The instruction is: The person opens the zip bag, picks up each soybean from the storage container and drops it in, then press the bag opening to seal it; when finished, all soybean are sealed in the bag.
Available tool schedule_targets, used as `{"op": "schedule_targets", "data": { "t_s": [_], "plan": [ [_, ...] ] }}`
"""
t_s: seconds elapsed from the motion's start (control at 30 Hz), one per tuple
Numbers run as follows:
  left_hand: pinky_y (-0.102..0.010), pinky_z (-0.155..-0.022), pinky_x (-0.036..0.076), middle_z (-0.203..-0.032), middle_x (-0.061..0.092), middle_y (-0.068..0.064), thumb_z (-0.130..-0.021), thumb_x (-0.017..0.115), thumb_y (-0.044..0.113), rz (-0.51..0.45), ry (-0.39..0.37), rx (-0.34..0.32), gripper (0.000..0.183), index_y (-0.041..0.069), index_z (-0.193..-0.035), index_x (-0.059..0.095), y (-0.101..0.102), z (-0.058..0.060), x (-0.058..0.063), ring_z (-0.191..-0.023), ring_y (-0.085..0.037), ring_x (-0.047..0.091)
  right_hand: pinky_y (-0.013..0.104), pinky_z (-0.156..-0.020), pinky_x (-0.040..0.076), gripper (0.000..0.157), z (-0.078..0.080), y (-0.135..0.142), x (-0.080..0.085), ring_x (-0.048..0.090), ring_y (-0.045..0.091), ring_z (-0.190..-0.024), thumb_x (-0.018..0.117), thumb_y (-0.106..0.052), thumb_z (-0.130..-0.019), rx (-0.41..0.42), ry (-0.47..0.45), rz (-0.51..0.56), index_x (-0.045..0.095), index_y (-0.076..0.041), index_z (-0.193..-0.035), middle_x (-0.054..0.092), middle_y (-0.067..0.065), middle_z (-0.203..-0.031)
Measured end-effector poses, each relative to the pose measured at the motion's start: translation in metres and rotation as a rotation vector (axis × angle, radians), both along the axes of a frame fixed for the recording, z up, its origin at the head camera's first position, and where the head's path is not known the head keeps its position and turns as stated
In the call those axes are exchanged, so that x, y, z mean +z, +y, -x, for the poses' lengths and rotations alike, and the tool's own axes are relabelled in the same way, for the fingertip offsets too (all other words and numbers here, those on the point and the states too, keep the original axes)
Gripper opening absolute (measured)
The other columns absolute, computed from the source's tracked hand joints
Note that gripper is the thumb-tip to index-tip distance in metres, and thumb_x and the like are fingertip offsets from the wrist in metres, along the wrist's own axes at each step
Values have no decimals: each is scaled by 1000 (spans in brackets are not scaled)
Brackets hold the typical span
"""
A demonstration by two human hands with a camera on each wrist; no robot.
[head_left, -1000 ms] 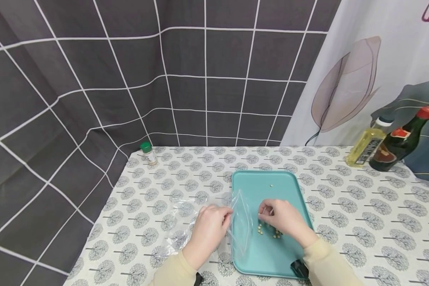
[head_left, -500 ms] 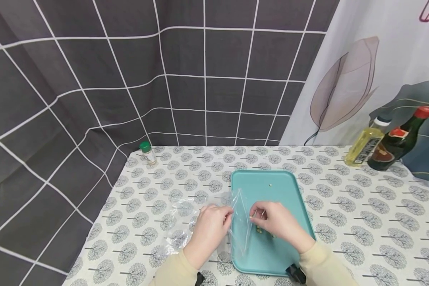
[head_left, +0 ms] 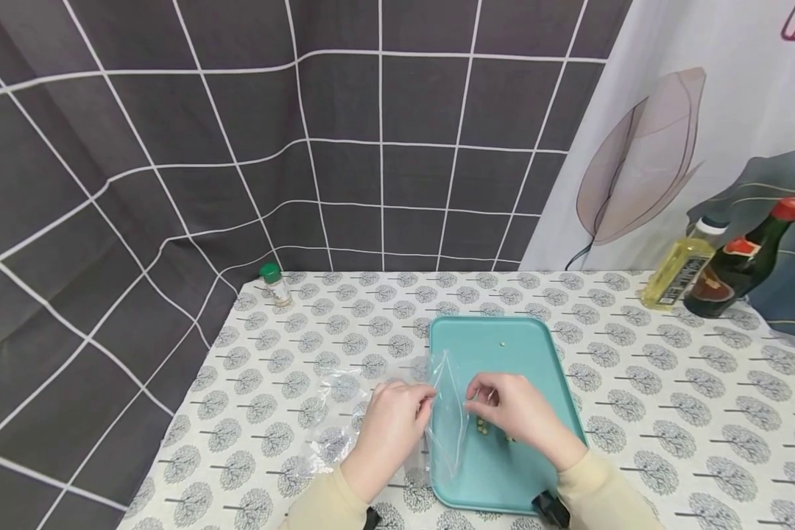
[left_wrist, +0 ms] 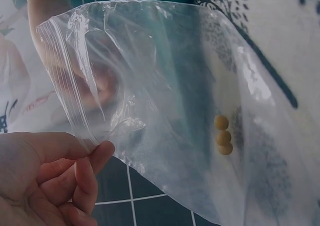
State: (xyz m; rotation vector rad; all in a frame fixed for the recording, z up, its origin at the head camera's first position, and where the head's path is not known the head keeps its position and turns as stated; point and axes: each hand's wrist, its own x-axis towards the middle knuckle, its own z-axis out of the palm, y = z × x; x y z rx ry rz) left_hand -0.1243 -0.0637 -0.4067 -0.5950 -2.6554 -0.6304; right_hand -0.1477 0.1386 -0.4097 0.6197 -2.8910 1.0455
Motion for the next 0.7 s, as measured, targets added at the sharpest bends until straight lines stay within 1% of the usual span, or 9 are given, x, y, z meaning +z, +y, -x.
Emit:
{"op": "schedule_targets", "data": {
  "t_s": [0.23, 0.57, 0.7],
  "plan": [
    [-26, -72, 44, -90, 74, 2, -84, 70, 17, -3, 5, 7, 11, 14, -93, 74, -1, 0, 0, -80, -12, 67, 20, -57, 44, 11, 5, 8, -3, 50, 1, -58, 75, -14, -79, -25, -9, -16, 64, -16, -80, 56, -13, -65],
    [-26, -72, 44, -90, 74, 2, -84, 70, 18, 12, -4, 6, 11, 13, -94, 74, 0, 0, 1, -79, -12, 66, 22, -57, 44, 10, 12, 17, -7, 51, 5, -59, 74, -14, -79, -93, -47, -44, 65, -17, -80, 57, -11, -65],
    [-25, -71, 44, -89, 74, 2, -84, 70, 18, 17, -7, 11, 11, 13, -93, 74, 0, -1, 0, -78, -12, 66, 25, -58, 43, 10, 13, 21, -10, 51, 5, -60, 74, -15, -79, -128, -43, -84, 64, -17, -79, 56, -11, -65]
  ]
}}
